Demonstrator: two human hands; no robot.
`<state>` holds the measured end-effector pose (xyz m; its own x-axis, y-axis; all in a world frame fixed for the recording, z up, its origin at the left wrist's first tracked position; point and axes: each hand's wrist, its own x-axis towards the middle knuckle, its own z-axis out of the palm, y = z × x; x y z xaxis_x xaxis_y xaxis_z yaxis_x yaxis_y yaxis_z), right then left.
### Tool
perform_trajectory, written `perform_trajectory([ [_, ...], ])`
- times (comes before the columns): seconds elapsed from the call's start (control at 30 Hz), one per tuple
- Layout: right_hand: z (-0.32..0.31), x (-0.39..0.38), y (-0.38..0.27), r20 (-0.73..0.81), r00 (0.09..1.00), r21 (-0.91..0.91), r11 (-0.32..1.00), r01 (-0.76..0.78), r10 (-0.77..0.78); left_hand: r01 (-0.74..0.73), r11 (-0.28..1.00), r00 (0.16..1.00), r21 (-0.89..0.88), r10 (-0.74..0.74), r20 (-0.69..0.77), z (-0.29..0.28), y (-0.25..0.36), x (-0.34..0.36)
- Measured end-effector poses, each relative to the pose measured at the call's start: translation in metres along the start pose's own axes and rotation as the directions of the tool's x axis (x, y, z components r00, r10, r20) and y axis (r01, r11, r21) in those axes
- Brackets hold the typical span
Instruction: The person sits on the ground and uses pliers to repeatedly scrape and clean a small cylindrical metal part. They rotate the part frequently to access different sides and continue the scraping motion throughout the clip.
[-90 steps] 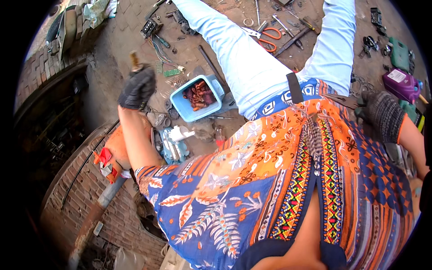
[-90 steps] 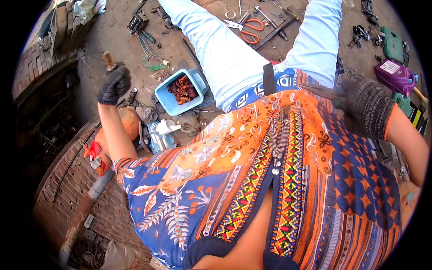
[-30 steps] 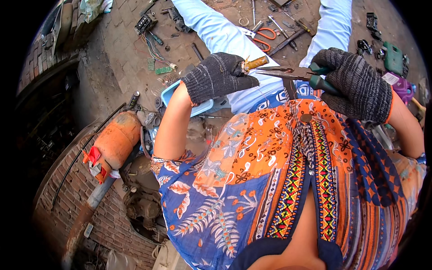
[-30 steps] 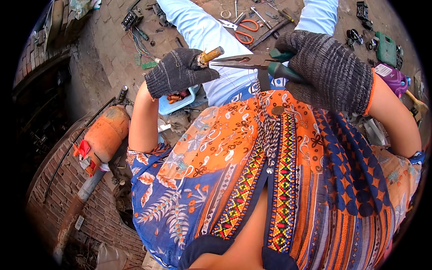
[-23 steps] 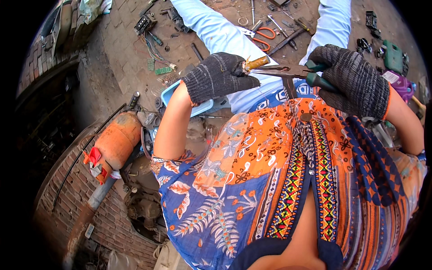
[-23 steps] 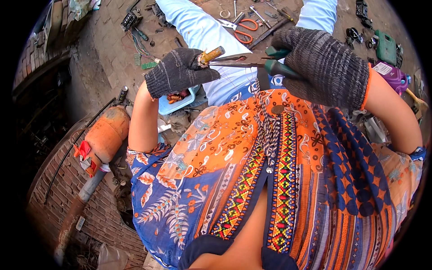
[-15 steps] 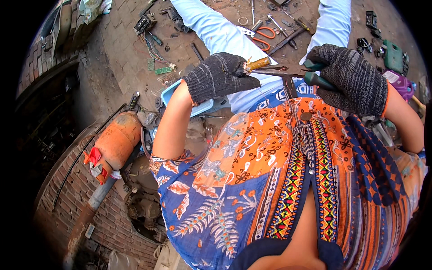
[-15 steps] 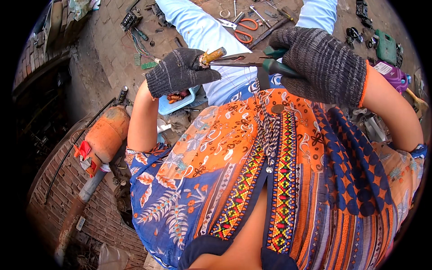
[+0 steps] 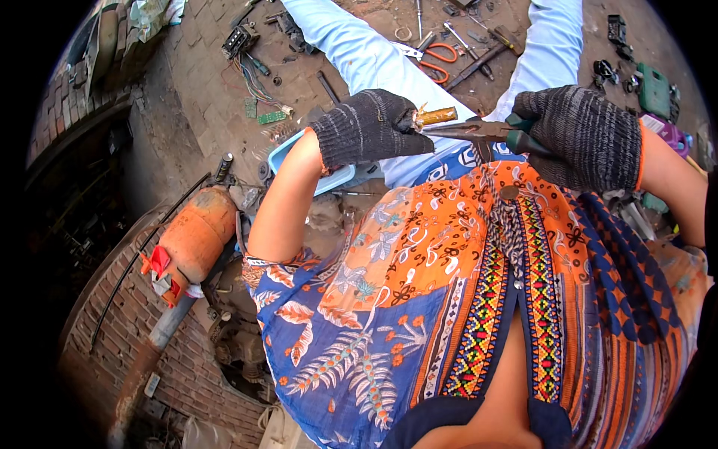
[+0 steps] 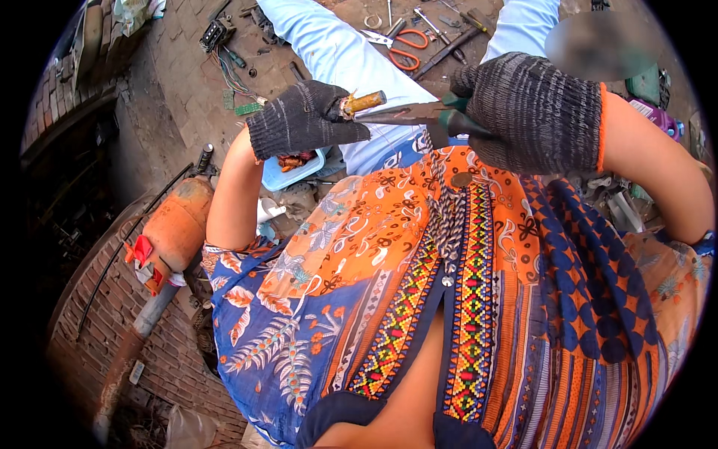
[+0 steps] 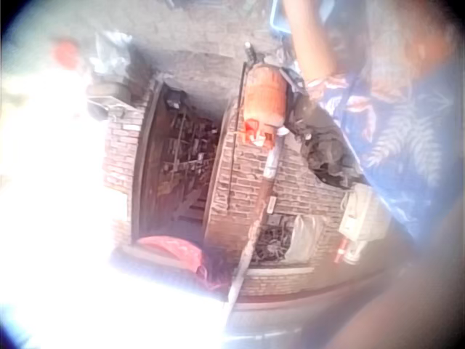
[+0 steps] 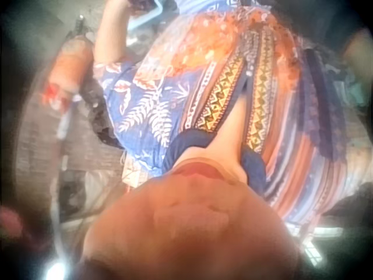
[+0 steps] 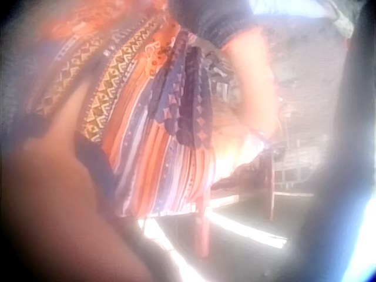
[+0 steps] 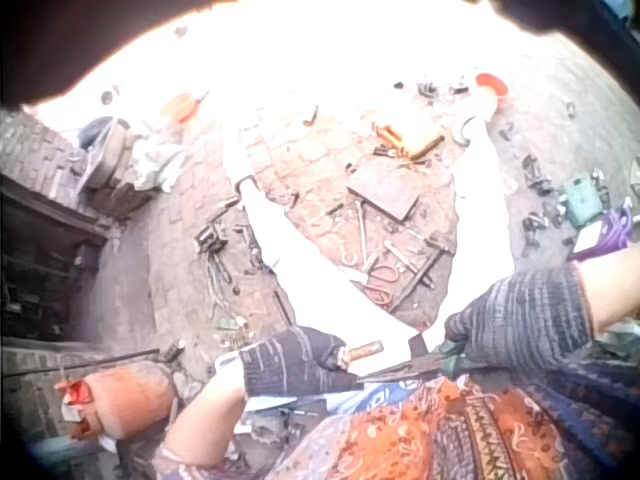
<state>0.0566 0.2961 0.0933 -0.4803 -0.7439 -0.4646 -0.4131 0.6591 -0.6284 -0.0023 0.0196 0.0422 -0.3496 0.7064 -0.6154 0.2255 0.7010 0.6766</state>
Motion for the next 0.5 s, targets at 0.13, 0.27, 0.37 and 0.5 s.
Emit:
perform_trajectory([
  [0.13, 0.007, -0.003, 0.005, 0.173, 0.975, -0.004, 0.99, 0.141, -0.138, 0.052, 0.999, 0.998, -0.008, -0.052, 0.025, -0.006, -0.012, 0.001],
  [0.27, 0.008, -0.008, 0.017, -0.024, 0.999, 0.101, 0.994, -0.043, 0.046, 0.106, 0.991, 0.99, -0.076, -0.113, -0.085, -0.022, -0.018, -0.013],
  [0.37, 0.017, -0.012, 0.031, -0.368, 0.926, 0.008, 0.995, 0.097, -0.087, 0.086, 0.984, 0.99, -0.155, -0.102, -0.094, -0.019, -0.026, -0.009],
  [0.5, 0.005, -0.013, 0.031, -0.253, 0.952, 0.38, 0.923, -0.064, 0.17, -0.085, 0.873, 0.989, -0.48, 0.014, -0.149, -0.007, -0.016, -0.008],
])
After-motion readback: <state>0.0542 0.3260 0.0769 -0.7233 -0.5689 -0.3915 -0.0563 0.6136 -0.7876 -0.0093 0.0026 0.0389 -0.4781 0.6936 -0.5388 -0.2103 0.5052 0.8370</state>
